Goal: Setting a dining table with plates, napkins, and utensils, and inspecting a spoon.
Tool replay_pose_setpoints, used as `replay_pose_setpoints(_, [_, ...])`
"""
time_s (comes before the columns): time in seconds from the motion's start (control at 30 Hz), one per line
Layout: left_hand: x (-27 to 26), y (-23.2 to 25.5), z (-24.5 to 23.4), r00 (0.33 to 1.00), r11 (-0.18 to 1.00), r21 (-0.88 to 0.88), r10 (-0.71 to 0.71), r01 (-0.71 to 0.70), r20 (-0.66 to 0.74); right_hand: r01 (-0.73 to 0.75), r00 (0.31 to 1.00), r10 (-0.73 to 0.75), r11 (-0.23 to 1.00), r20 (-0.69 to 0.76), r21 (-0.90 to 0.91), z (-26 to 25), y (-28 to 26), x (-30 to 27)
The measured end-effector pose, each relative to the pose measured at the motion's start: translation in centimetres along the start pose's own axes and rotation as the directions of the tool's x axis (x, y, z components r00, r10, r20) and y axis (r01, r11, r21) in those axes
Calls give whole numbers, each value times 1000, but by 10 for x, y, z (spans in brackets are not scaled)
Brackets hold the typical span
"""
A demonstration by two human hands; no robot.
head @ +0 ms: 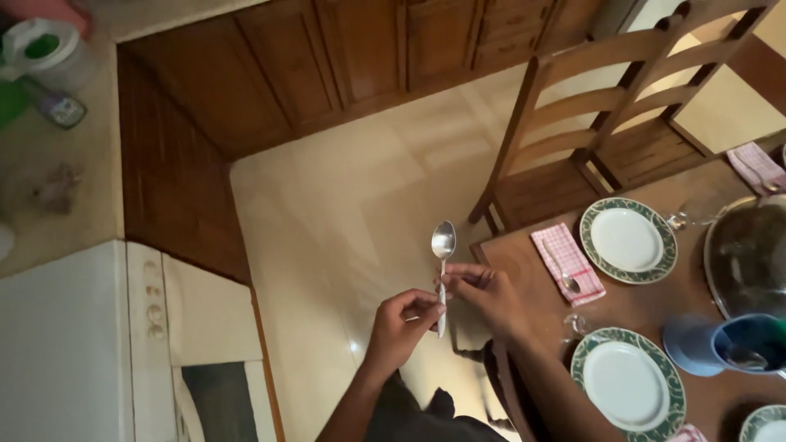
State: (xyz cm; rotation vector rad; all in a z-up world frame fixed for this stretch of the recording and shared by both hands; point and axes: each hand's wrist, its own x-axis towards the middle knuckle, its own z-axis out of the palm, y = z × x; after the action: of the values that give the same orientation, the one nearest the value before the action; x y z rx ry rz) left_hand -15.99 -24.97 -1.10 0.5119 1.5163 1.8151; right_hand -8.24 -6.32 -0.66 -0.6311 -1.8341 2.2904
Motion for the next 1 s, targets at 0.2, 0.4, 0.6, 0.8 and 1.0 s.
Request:
replay_pose_setpoints(0.2, [56, 23, -40, 998, 999, 23, 32, -33, 61, 20, 999, -21, 1000, -37, -24, 19, -21, 57])
replay_pose_setpoints(0.4, [109, 43, -73, 994, 1000, 16, 11, -13, 113, 23, 994, -26, 999, -103, -23, 29, -28, 112])
replay_pose_setpoints(0.6, [157, 47, -93, 986, 1000, -11, -27, 29, 162, -12, 981, 0, 998, -194, -61, 34, -41, 153])
replay_pose_setpoints(0.8, [217, 51, -98, 983, 999, -8, -44, 46, 176, -4, 978, -5, 999, -207, -41, 16, -49, 204])
replay_pose_setpoints(1.0, [295, 43, -95, 980, 998, -34, -51, 58, 193, 9, 987, 0, 998, -158, 55, -22, -60, 269])
